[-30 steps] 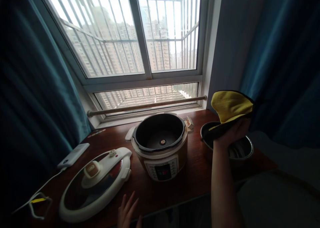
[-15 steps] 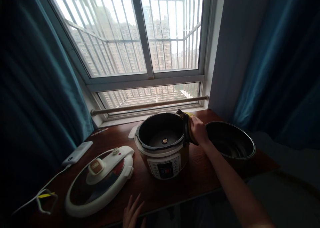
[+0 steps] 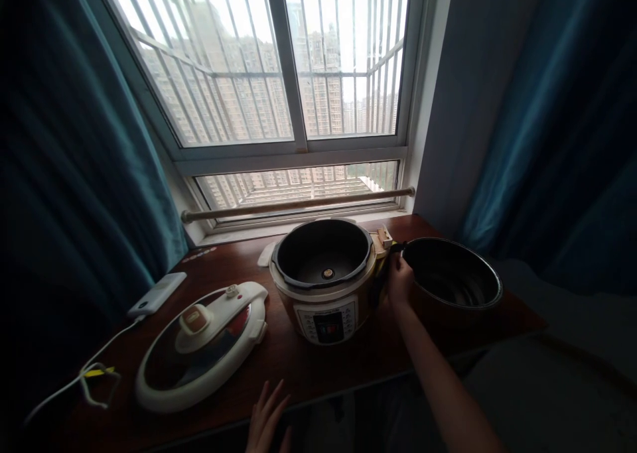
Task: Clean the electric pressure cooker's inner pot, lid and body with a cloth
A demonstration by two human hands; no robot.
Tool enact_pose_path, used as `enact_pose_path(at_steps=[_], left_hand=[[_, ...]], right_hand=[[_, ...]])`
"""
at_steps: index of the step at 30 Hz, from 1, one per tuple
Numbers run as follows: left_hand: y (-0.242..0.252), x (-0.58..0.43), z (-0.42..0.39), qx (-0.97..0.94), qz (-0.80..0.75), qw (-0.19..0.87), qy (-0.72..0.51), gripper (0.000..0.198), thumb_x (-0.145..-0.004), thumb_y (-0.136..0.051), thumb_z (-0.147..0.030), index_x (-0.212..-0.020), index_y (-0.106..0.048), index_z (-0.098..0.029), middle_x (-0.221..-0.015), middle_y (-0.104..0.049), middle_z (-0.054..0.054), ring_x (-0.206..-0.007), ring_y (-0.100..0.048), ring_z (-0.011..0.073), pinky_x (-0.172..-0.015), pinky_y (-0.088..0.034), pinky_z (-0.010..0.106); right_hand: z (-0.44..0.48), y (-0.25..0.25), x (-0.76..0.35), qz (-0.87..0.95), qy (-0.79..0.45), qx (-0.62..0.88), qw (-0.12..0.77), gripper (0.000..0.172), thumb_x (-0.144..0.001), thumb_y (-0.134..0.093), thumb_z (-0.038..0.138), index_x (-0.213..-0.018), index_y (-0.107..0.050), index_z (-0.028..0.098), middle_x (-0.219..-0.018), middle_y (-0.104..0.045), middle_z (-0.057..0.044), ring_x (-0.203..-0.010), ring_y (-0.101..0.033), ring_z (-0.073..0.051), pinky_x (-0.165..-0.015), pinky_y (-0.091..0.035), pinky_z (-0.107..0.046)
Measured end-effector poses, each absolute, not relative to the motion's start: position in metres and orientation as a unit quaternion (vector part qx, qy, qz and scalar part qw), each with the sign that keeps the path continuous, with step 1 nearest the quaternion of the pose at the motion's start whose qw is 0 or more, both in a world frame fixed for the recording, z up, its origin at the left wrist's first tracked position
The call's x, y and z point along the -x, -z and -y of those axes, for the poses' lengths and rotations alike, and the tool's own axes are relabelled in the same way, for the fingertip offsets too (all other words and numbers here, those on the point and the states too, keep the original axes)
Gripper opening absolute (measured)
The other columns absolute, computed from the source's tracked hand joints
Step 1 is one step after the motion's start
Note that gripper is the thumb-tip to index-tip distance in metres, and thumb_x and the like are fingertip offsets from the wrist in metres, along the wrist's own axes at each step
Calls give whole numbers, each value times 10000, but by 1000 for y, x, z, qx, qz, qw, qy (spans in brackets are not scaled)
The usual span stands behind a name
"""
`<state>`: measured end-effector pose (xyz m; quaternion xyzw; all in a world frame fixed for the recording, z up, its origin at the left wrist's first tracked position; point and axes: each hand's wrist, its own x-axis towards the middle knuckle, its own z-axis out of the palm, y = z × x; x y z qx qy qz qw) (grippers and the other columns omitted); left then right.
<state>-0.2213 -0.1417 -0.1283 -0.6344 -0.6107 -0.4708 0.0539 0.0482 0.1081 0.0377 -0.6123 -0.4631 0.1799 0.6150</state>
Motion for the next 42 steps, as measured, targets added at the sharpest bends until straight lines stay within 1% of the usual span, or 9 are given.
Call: enact_pose_path(at_steps=[5, 10, 12, 15, 18, 24, 27, 32, 42], left_hand=[[118, 209, 141, 646, 592, 39, 480, 386, -819, -427, -83, -1138, -570, -248, -1241, -567, 73, -1282, -370, 236, -1055, -304, 487], [118, 198, 142, 654, 581, 24, 483, 374, -829, -421, -93, -1146, -562, -232, -1250, -558, 87, -1288, -360, 248, -1047, -307, 497], [116, 193, 143, 655, 581, 12, 482, 372, -834, -416, -103, -1152, -557, -234, -1260, -550, 86, -1293, -351, 252, -1047, -301, 505], [110, 185, 144, 659, 575, -7, 484, 398, -837, -415, -120, -1200, -521, -245, -1290, -524, 80, -1300, -338, 261, -1043, -298, 520], [105, 181, 145, 658, 575, -16, 486, 420, -841, -410, -129, -1233, -489, -255, -1301, -514, 73, -1303, -332, 262, -1040, -299, 524], [105, 181, 145, 654, 582, -26, 482, 435, -844, -416, -136, -1257, -459, -265, -1301, -514, 68, -1307, -327, 257, -1050, -277, 526], [102, 183, 146, 652, 584, -36, 482, 446, -843, -425, -138, -1267, -451, -271, -1307, -509, 64, -1307, -329, 252, -1055, -275, 518], [100, 185, 145, 633, 593, -39, 496, 441, -840, -427, -141, -1252, -472, -292, -1284, -533, 47, -1290, -357, 248, -1064, -263, 515], [105, 175, 135, 637, 593, -57, 489, 345, -849, -401, -178, -1160, -536, -240, -1219, -582, 83, -1261, -401, 251, -1045, -311, 509]], right_hand=[[-59, -6, -15, 489, -194, 596, 607, 432, -816, -419, 518, -824, -578, 117, -769, -631, -93, -677, -533, -169, -621, -389, -256], [-23, 41, 10, 526, -138, 629, 556, 371, -865, -330, 432, -929, -546, 136, -923, -630, -148, -816, -591, -225, -699, -421, -311], [-21, 62, 11, 538, -119, 649, 525, 377, -867, -293, 417, -906, -543, 136, -878, -635, -157, -767, -605, -236, -644, -425, -318], [-26, 78, 5, 545, -124, 663, 499, 365, -866, -265, 405, -809, -525, 155, -670, -615, -115, -603, -588, -231, -521, -396, -306], [-30, 69, 1, 555, -135, 651, 500, 330, -869, -280, 390, -807, -514, 166, -678, -615, -107, -615, -589, -227, -537, -409, -309], [-26, 48, 7, 559, -128, 606, 551, 348, -859, -344, 409, -1000, -515, 141, -1034, -594, -177, -942, -574, -262, -765, -430, -359], [-34, 63, 0, 531, -195, 627, 535, 307, -830, -358, 386, -921, -524, 144, -916, -613, -161, -830, -584, -263, -696, -423, -359], [-55, 86, -29, 515, -277, 625, 517, 193, -751, -460, 370, -692, -507, 193, -651, -588, -53, -610, -544, -207, -573, -391, -304], [-58, 66, -41, 466, -379, 544, 586, 284, -758, -513, 443, -830, -563, 173, -840, -639, -68, -767, -568, -195, -691, -438, -288]])
